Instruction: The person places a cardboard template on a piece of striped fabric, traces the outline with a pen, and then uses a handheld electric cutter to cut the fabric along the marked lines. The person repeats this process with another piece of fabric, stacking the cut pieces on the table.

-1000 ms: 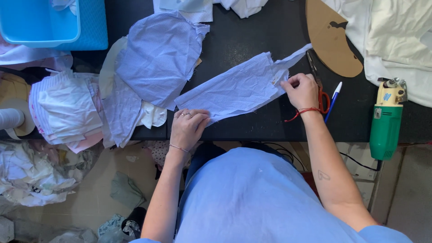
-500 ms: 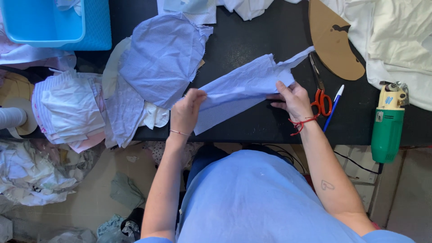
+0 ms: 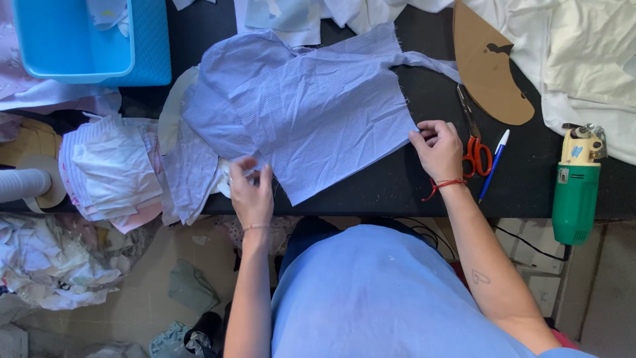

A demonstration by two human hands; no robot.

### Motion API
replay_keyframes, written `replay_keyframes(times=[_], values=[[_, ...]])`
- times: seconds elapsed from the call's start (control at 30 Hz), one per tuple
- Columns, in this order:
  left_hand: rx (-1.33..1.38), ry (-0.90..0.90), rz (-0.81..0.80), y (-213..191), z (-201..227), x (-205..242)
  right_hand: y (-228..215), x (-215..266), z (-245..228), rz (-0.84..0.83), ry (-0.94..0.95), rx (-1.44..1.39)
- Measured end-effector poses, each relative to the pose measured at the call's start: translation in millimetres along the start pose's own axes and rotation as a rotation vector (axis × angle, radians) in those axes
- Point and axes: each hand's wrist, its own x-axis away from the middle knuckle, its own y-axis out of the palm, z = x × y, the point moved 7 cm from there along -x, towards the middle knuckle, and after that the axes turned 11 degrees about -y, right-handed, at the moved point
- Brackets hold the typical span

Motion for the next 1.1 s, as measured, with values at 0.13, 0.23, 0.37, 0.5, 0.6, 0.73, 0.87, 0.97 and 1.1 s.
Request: replay_keyframes(times=[0.13, 0.23, 0.37, 0.5, 0.6, 0.73, 0.87, 0.97, 1.1], values=[[-0.081, -0.258, -0.200, 10.2, -38.2, 28.6, 2.4, -9.8, -4.1, 0.035, -0.020, -0.022], [-0.140, -0.350, -0.270, 18.1, -40.5, 34.6, 6.5, -15.4, 5.9, 0.026, 0.040, -0.083], [-0.258, -0.358, -0.291, 21.0, -36.8, 41.1, 7.3, -9.4, 12.4, 0.066, 0.082, -0.263], [-0.314, -0.134, -0.164, 14.5, -9.5, 49.8, 2.4, 9.1, 29.2, 0.137, 0.232, -0.420], [-0.358, 0.005, -0.183, 20.4, -6.3, 56.2, 3.8, 18.3, 28.9, 0.139, 0.262, -0.486], [-0.451, 0.251, -0.201, 35.2, -18.6, 60.5, -2.2, 18.3, 21.1, 0.129, 0.184, -0.427], [-0.540, 0.482, -0.188, 45.2, -25.4, 65.5, -12.4, 21.4, -0.4, 0.144, 0.117, -0.347], [-0.585, 0.592, -0.134, 46.1, -25.0, 68.2, -19.7, 23.1, -10.2, 0.150, 0.012, -0.178], [-0.636, 0.671, -0.110, 47.3, -18.6, 69.6, -24.0, 31.4, -4.3, 0.158, 0.103, -0.203]])
